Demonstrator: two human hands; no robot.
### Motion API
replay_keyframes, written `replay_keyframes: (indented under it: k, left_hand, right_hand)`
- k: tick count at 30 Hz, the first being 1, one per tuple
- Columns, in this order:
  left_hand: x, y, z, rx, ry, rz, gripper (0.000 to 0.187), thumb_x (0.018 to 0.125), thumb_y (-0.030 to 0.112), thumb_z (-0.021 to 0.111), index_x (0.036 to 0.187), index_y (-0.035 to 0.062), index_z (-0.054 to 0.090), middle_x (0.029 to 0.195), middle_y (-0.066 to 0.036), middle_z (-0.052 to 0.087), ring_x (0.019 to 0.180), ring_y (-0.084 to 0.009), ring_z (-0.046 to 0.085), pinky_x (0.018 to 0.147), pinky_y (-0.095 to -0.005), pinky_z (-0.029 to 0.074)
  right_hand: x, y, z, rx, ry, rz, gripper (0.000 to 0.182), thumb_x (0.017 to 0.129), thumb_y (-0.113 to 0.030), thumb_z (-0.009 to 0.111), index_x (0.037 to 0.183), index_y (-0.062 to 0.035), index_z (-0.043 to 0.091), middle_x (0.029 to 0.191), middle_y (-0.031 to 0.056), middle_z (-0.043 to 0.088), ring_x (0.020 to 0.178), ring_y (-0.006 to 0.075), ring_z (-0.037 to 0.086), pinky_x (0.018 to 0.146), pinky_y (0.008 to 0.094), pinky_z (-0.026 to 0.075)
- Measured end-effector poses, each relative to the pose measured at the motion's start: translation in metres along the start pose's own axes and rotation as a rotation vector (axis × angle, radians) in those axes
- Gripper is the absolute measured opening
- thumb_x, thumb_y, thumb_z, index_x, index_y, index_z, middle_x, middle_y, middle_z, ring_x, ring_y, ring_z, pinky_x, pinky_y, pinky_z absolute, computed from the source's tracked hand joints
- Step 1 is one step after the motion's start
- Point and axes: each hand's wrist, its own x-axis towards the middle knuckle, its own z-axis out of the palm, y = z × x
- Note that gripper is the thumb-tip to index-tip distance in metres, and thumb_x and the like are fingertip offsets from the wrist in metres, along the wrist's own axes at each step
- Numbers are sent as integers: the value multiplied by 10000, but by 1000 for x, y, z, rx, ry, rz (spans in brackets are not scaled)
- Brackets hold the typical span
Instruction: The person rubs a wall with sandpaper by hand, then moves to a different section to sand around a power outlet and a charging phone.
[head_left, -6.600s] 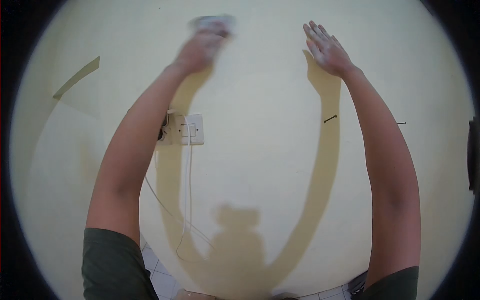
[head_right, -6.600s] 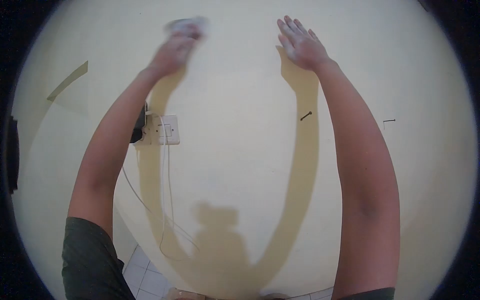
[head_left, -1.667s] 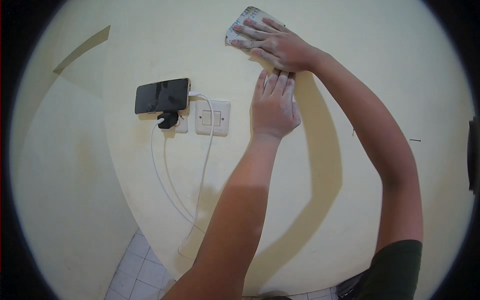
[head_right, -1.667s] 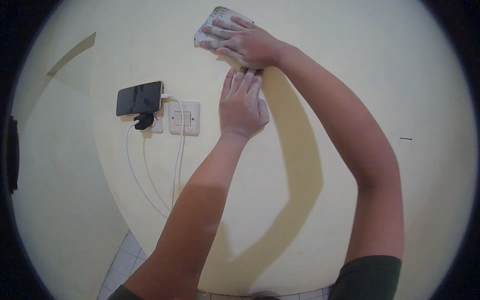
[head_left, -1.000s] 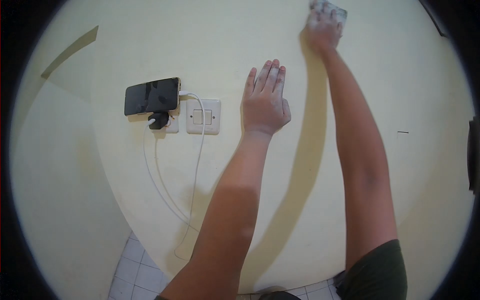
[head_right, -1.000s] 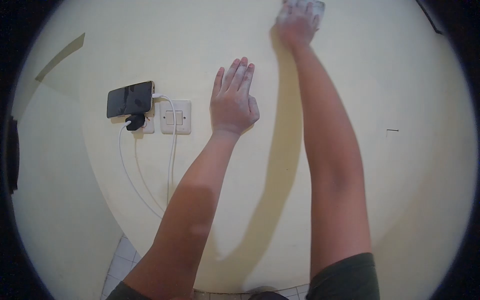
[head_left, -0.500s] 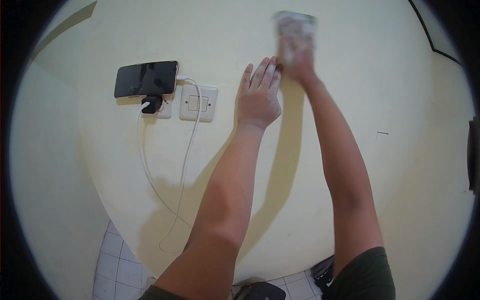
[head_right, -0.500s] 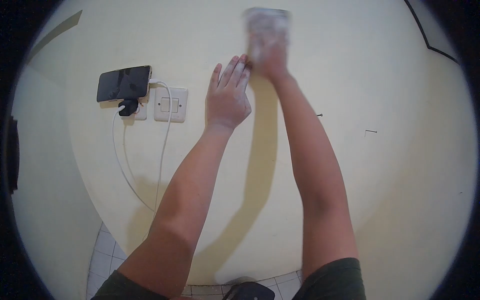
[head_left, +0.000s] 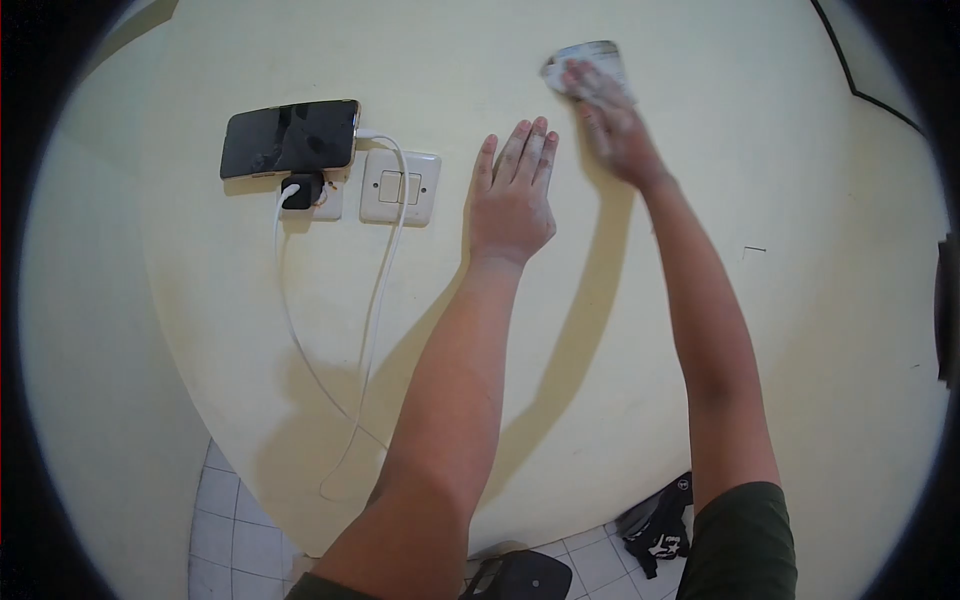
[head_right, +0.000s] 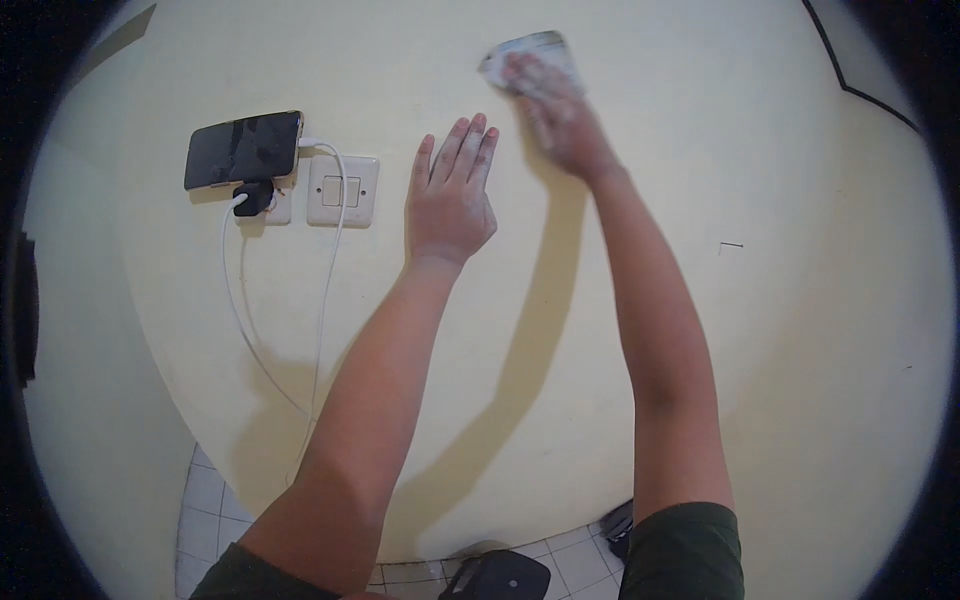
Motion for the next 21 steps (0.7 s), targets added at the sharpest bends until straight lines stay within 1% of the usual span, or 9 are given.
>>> replay_keyframes:
  k: [1,2,5,8,11,14,17,19,21]
  left_hand:
    - [0,0,0,10,2,3,654,887,119,498,1537,186,495,1626,32,430,1513,-137,364,1282,-454,226]
    - [-2,1,-1,20,4,4,652,886,120,499,1535,185,499,1622,30,437,1511,-138,367,1280,-456,228]
    - [-3,0,-2,6,-3,12,690,876,121,498,1563,166,455,1630,14,421,1511,-134,364,1278,-473,223]
    - [-3,1,-6,-11,6,-28,747,869,127,496,1605,105,367,1663,-37,358,1527,-172,343,1284,-490,198]
    - [-4,1,0,-6,76,-86,789,867,131,495,1624,43,291,1696,-92,272,1544,-221,315,1286,-500,178]
    - [-5,1,-2,31,75,-64,787,871,133,490,1621,16,283,1710,-113,226,1558,-249,288,1288,-499,165]
    - [-5,0,0,30,98,-51,782,871,130,490,1614,-4,286,1712,-128,212,1564,-264,274,1288,-503,157]
    - [-4,-1,5,4,145,-33,783,872,130,489,1609,-30,275,1712,-151,196,1572,-290,254,1290,-506,145]
    - [-6,-1,6,-1,147,-18,785,872,129,489,1603,-52,267,1713,-170,179,1578,-313,234,1292,-510,135]
  right_hand:
    - [-5,22,-6,-24,65,-10,399,1028,-56,494,1411,26,575,1459,235,575,1418,347,501,1213,457,348]
    - [-14,39,2,195,287,304,382,1040,-76,475,1386,30,597,1437,237,593,1355,361,562,1174,447,399]
    - [-8,56,-3,-128,511,779,365,1038,-102,489,1348,32,628,1407,244,612,1331,392,569,1140,432,431]
    - [3,6,13,66,218,63,371,1016,-88,533,1367,-34,641,1462,198,587,1421,361,490,1191,450,373]
    - [10,5,-9,-53,-88,-141,372,1005,-59,537,1358,-58,655,1430,161,619,1399,332,522,1167,429,406]
    - [14,20,-14,118,273,465,374,1065,-156,528,1414,-49,610,1328,173,693,1287,289,642,1094,349,465]
    - [18,9,-2,107,96,793,375,1054,-168,556,1398,-30,614,1277,186,715,1239,283,675,1061,351,491]
    - [14,-19,12,48,46,-51,345,1034,-120,560,1350,-21,656,1383,194,657,1348,346,587,1141,391,426]
    - [15,-26,3,66,-106,-175,345,1033,-86,543,1351,-34,668,1428,190,628,1398,335,542,1176,392,380]
